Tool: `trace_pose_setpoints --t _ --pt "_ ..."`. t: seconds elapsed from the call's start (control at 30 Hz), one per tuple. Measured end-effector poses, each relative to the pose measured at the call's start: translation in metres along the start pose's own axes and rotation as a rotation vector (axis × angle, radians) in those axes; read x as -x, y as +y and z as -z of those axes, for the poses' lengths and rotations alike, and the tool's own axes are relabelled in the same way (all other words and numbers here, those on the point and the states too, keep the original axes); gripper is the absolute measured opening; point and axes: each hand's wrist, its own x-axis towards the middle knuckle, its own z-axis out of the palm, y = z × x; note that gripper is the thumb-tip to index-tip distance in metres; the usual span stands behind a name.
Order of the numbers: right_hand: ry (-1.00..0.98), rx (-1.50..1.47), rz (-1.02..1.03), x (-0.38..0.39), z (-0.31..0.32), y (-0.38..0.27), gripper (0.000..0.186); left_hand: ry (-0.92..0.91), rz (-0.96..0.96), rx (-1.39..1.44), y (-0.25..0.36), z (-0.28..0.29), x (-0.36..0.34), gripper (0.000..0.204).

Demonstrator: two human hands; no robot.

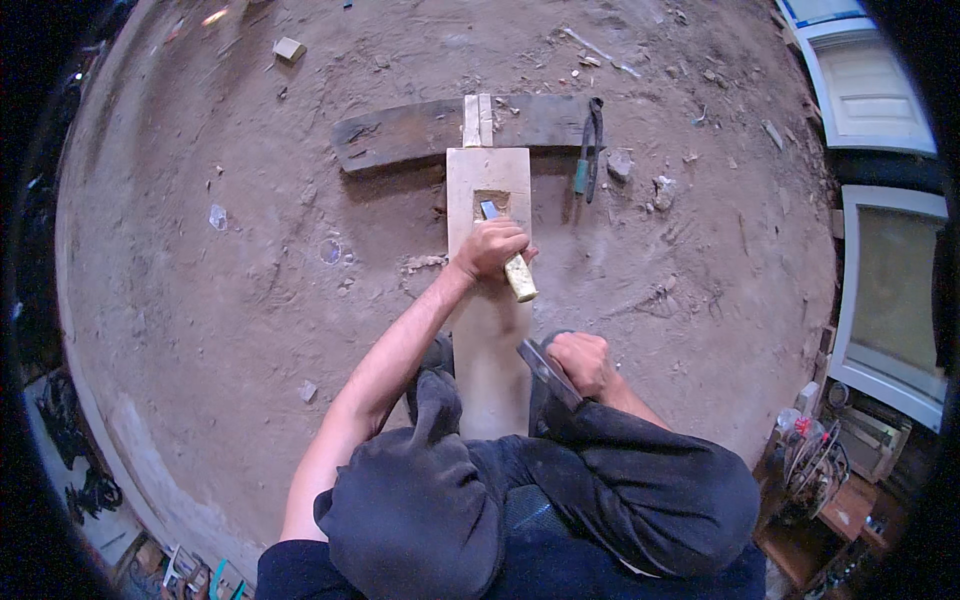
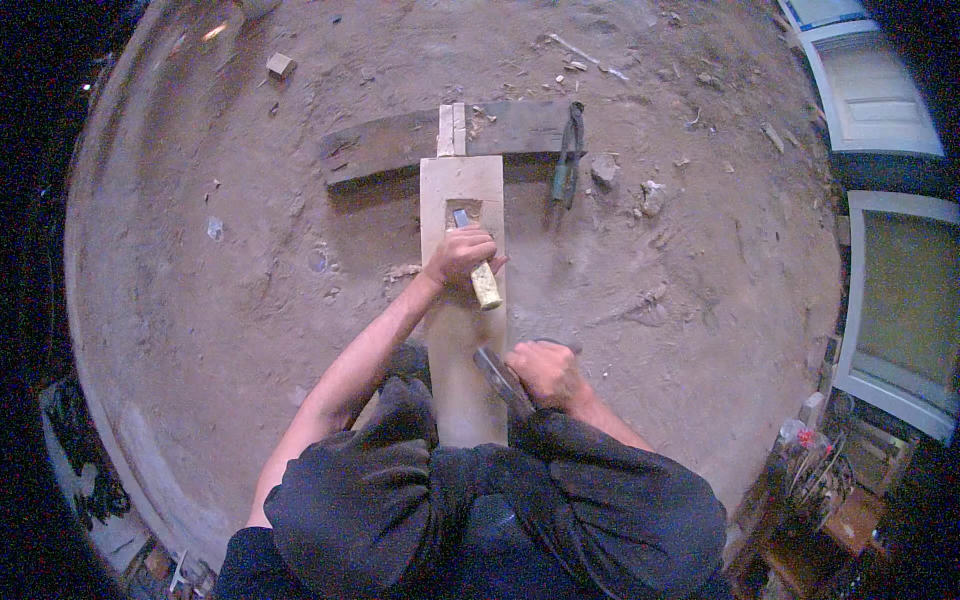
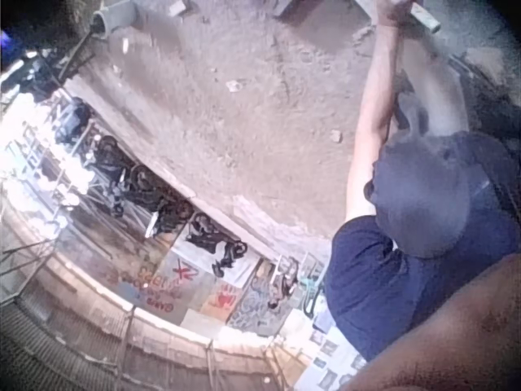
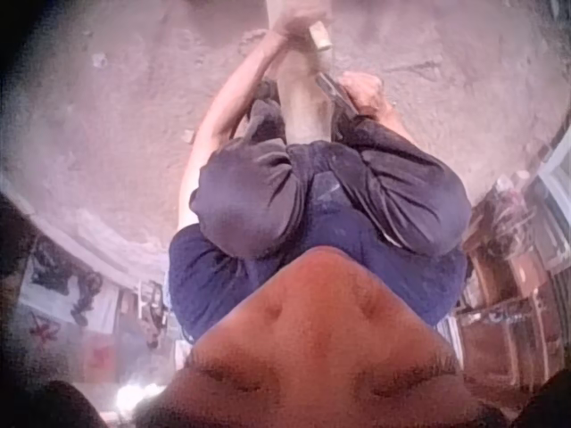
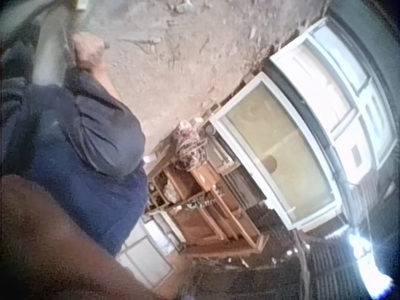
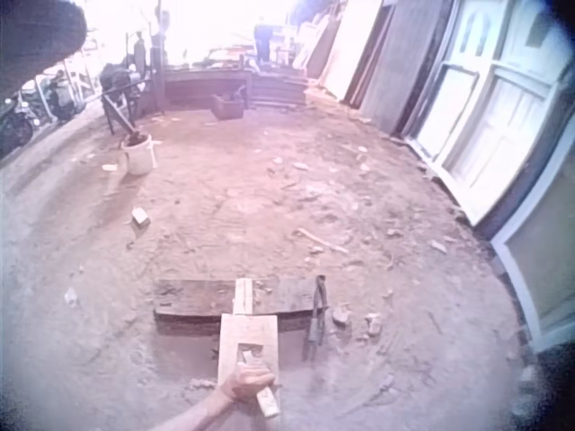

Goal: The person carves a rectangular hole into a wooden board by striking a chisel with a hammer to remove wood.

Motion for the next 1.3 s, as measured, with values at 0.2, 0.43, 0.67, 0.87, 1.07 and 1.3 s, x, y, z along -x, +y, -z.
trace_pose_setpoints --t 0.2,0.43,0.67,0.87,1.07,1.3 --pt "-0.095 0.104 -0.188 -0.002 -0.006 0.005 0.013 -0.039 -0.017 -0.014 0.001 0.002 -0.002 0.030" --pt "-0.106 0.164 -0.340 -0.003 -0.015 0.017 0.017 -0.019 0.030 -0.019 0.004 0.004 -0.002 0.029" --pt "-0.024 0.033 -0.010 0.006 0.003 0.016 0.011 -0.091 0.042 -0.024 0.000 0.001 -0.001 0.025" --pt "-0.012 0.109 -0.178 0.011 -0.005 0.014 0.016 -0.054 -0.014 -0.038 -0.002 -0.002 -0.003 0.027" --pt "-0.051 0.237 -0.325 -0.010 -0.015 0.011 0.013 -0.027 -0.018 -0.112 0.001 -0.005 -0.004 0.028" --pt "0.087 -0.057 -0.114 0.012 -0.006 0.019 0.015 0.013 0.026 -0.099 0.009 -0.005 -0.010 0.025"
